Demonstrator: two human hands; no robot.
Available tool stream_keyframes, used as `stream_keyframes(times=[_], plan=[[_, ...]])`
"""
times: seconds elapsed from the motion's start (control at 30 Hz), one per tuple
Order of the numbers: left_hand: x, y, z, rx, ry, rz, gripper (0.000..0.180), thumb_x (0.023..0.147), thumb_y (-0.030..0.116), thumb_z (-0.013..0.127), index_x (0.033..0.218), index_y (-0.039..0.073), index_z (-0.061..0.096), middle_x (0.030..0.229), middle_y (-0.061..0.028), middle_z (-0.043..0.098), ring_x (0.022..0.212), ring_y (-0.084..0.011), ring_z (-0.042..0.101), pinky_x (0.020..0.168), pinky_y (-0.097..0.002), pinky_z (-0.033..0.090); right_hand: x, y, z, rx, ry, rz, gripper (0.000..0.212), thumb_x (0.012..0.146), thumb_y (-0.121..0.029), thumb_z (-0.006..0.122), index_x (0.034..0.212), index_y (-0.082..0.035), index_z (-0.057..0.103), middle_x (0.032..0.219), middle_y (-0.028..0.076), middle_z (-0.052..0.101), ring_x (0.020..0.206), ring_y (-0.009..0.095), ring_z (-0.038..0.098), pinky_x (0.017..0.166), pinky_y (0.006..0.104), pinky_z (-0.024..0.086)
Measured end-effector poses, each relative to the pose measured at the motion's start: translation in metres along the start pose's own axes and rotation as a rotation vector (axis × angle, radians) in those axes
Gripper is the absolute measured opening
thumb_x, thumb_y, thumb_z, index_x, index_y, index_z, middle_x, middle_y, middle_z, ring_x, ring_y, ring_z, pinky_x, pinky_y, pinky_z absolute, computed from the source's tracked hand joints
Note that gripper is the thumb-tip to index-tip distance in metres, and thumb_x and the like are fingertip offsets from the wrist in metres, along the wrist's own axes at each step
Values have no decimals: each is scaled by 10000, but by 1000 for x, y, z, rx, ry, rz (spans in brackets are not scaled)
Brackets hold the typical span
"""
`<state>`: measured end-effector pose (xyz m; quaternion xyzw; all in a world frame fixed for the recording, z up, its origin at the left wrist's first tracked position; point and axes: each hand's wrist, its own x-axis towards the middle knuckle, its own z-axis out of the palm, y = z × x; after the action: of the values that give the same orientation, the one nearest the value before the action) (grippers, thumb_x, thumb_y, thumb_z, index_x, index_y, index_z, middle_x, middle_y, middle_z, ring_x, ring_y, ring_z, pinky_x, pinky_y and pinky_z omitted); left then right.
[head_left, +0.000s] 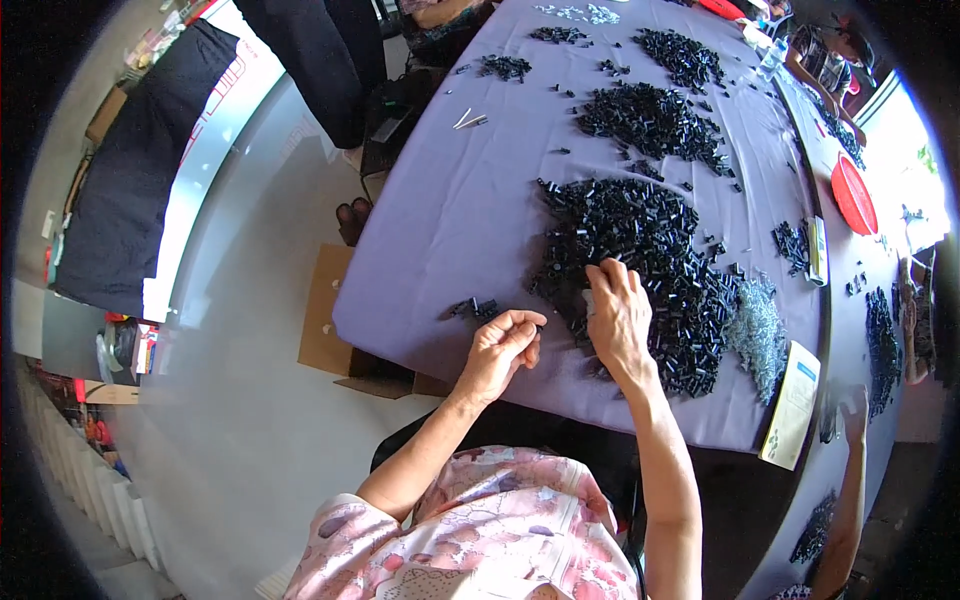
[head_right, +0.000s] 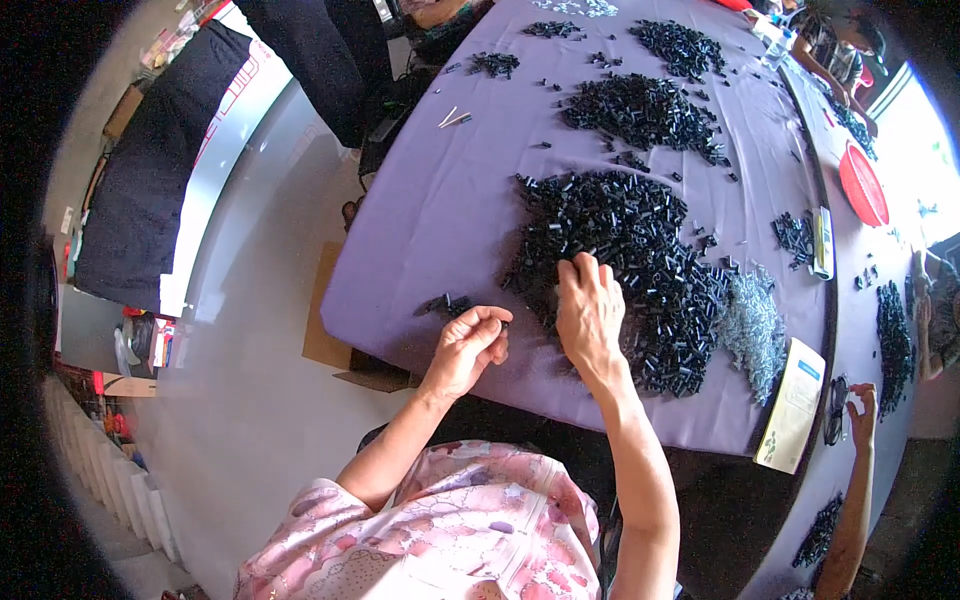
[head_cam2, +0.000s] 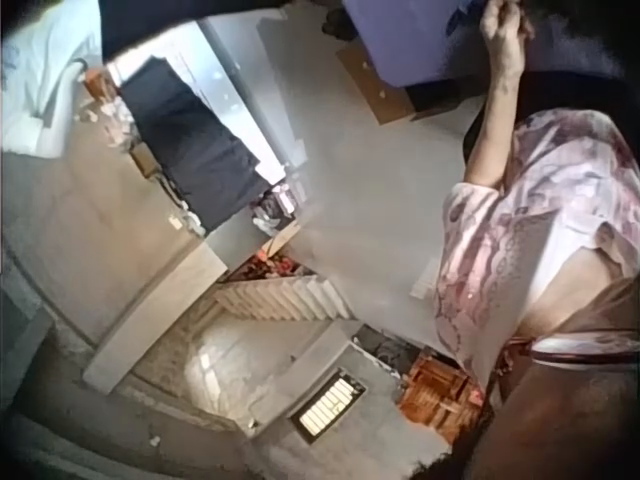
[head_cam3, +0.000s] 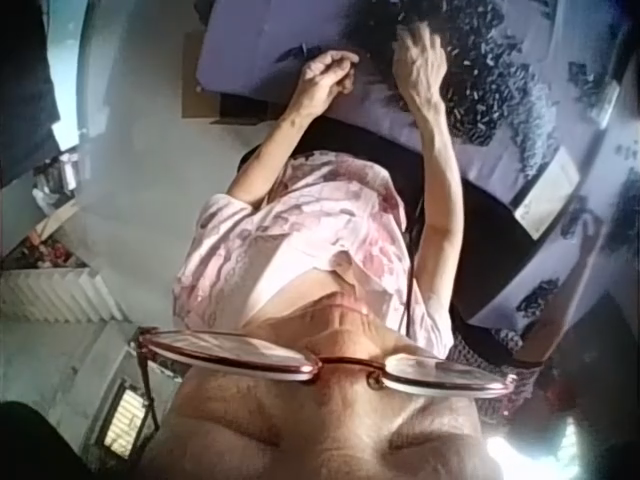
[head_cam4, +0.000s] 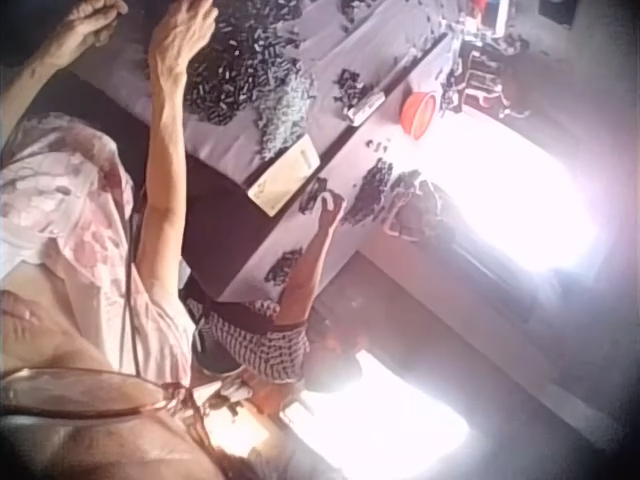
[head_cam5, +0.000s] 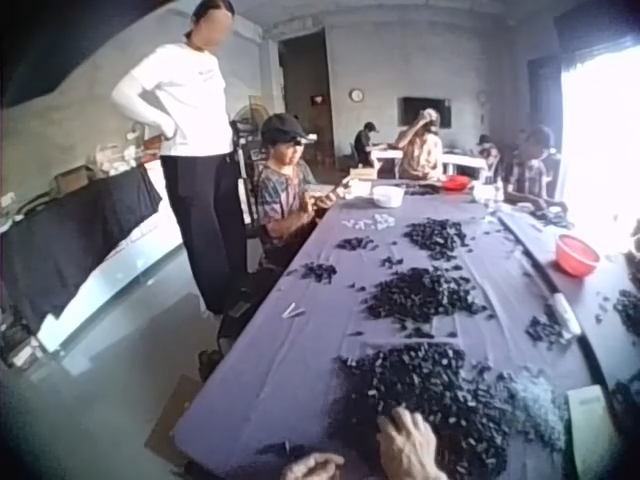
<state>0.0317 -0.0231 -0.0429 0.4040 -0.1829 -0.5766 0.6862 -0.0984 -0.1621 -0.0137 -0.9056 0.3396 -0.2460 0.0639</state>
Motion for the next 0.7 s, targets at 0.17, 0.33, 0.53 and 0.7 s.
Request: stream_keyframes(times=[0.17, 0.33, 0.53, 0.7], plan=[[1, 1, 4, 12, 23, -15, 157, 940, 132, 545, 1035, 30, 616, 727, -15, 539, 620, -102, 498, 590, -266, 429, -8, -6, 9, 73, -21, -104, 235, 775, -82, 565, 994, -66, 648, 1070, 74, 560, 931, 261, 522, 804, 368, 430], [1, 1, 0, 19, -1, 4, 162, 941, 144, 547, 1037, 34, 618, 716, -8, 536, 621, -97, 496, 589, -256, 420, -23, 3, -14, 58, -47, -135, 267, 739, -61, 601, 1000, -59, 654, 1086, 78, 579, 952, 259, 524, 814, 384, 407], [1, 2, 1, 4, -1, -5, 157, 945, 130, 536, 1038, 30, 613, 752, -15, 557, 640, -97, 519, 587, -255, 430, -40, 14, -32, 93, -52, -71, 449, 557, 54, 603, 991, -47, 666, 1059, 84, 580, 980, 287, 513, 839, 399, 406], [1, 0, 0, -16, -16, -3, 154, 945, 118, 530, 1040, 30, 613, 768, -16, 564, 644, -102, 525, 587, -254, 430, -40, 15, -32, 68, 2, -33, 336, 594, 33, 643, 916, -54, 682, 990, 55, 590, 937, 256, 520, 800, 382, 402]])
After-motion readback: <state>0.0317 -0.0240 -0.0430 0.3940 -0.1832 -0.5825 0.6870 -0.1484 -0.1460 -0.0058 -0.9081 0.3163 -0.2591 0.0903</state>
